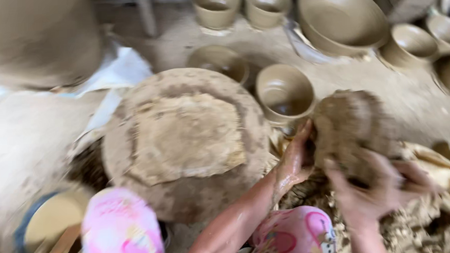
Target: The person places a piece of burlap on a potter's wheel, centers a lump of clay, and then uses their hands and a small tool to shape the clay into a pot as the wheel spins.
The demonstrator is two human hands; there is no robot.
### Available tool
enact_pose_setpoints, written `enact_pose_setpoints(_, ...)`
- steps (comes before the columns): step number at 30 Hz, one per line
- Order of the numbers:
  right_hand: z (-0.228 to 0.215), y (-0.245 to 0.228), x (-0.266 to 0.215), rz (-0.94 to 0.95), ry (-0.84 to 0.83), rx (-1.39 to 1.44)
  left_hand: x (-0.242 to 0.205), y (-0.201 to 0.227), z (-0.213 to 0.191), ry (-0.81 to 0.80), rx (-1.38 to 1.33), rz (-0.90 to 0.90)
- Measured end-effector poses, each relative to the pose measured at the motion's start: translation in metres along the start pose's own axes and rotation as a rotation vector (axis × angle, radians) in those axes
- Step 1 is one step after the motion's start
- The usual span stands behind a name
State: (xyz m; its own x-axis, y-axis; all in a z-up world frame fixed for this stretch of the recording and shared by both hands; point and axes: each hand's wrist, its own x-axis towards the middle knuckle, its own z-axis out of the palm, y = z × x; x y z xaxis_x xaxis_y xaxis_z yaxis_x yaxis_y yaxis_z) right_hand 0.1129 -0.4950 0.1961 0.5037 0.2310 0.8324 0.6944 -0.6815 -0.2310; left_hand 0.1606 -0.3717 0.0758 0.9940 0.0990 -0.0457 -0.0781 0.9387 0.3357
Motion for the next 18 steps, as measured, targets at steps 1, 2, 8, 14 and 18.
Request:
enact_pose_setpoints(1,-0.006,-0.011,0.007,0.010,0.061,0.097,-0.017,0.032,0.019,0.064,0.167,0.102)
enact_pose_setpoints(2,-0.009,-0.021,0.012,0.021,0.120,0.196,-0.036,0.068,0.031,0.024,0.240,0.243)
enact_pose_setpoints(8,0.077,-0.106,0.013,0.234,0.079,1.074,-0.165,0.221,0.051,0.064,0.588,0.977)
enact_pose_setpoints(14,0.100,-0.220,0.034,-0.073,0.127,0.782,-0.239,0.278,0.058,0.284,0.861,1.047)
enact_pose_setpoints(18,0.103,-0.241,0.122,-0.379,0.302,0.697,-0.237,0.315,0.102,0.343,1.209,1.149)
